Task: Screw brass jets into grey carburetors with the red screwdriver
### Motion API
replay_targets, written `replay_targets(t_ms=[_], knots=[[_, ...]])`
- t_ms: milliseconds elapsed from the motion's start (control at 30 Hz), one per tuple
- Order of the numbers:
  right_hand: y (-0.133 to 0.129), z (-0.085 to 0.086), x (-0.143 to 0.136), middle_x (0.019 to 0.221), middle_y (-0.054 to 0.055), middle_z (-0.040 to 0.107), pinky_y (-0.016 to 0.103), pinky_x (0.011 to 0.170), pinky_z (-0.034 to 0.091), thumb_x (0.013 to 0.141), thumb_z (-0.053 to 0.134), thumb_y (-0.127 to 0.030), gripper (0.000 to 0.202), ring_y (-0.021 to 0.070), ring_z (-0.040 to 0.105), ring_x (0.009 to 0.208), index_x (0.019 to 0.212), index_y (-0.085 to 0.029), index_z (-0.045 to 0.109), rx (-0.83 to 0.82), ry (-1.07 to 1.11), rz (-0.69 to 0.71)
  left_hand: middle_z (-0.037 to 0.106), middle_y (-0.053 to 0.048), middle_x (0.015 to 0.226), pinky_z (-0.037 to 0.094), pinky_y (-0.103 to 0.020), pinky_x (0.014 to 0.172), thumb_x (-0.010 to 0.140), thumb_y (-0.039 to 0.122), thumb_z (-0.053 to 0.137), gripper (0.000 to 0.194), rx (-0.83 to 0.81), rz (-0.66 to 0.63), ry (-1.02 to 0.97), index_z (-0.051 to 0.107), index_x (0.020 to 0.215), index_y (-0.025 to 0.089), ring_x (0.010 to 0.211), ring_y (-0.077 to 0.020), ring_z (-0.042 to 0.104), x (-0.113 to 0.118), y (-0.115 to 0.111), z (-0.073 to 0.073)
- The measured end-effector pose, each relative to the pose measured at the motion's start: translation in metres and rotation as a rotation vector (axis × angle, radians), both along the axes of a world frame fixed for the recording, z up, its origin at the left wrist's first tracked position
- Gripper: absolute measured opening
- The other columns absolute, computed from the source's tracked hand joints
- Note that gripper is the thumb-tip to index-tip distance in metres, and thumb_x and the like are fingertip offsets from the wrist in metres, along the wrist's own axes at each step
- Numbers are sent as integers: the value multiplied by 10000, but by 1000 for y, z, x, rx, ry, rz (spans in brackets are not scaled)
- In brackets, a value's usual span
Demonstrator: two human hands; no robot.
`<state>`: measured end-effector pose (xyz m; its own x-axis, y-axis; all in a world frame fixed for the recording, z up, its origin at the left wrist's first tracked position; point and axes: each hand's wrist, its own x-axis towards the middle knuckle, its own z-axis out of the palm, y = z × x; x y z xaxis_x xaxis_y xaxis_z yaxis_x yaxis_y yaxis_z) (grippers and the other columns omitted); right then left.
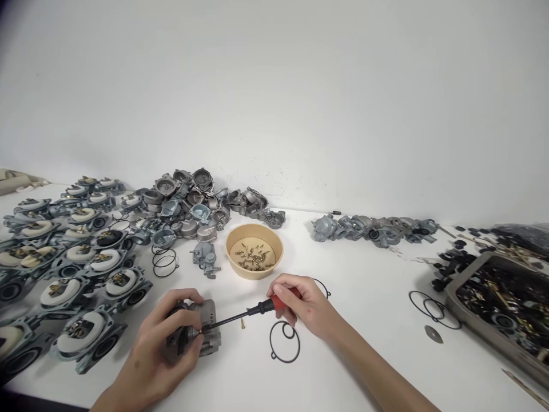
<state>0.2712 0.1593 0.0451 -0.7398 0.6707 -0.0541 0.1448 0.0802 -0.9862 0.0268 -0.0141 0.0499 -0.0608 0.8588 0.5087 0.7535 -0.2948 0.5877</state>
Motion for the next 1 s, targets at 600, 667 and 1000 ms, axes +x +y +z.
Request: replay_targets(t_ms=[600, 667, 1000], knots=[[-1, 4, 4, 915, 66, 630, 247, 512, 348, 882, 694, -478, 327, 86, 457, 563, 1000, -173, 678, 104, 67, 87, 588, -99, 1100, 526, -340, 768, 801, 108, 564, 130, 7, 22, 1, 587, 847, 227, 924, -234, 614, 2, -1, -1], [0, 5, 5, 805, 41, 623, 239, 498, 331, 886, 685, -493, 332, 91, 443, 549, 969, -172, 676, 98, 24, 88, 579, -98, 1111, 525, -342, 778, 802, 108, 566, 132, -4, 16, -6, 583, 856, 227, 932, -234, 612, 1, -1, -1], [-2, 14, 7, 951, 88, 608, 265, 595, 467, 932, 636, -355, 214, 153, 545, 708, 1041, -219, 762, 451, -89, 211, 576, -108, 1140, 517, -378, 837, 811, 101, 592, 164, -57, -30, -33, 571, 911, 229, 1000, -256, 597, -1, -3, 5]])
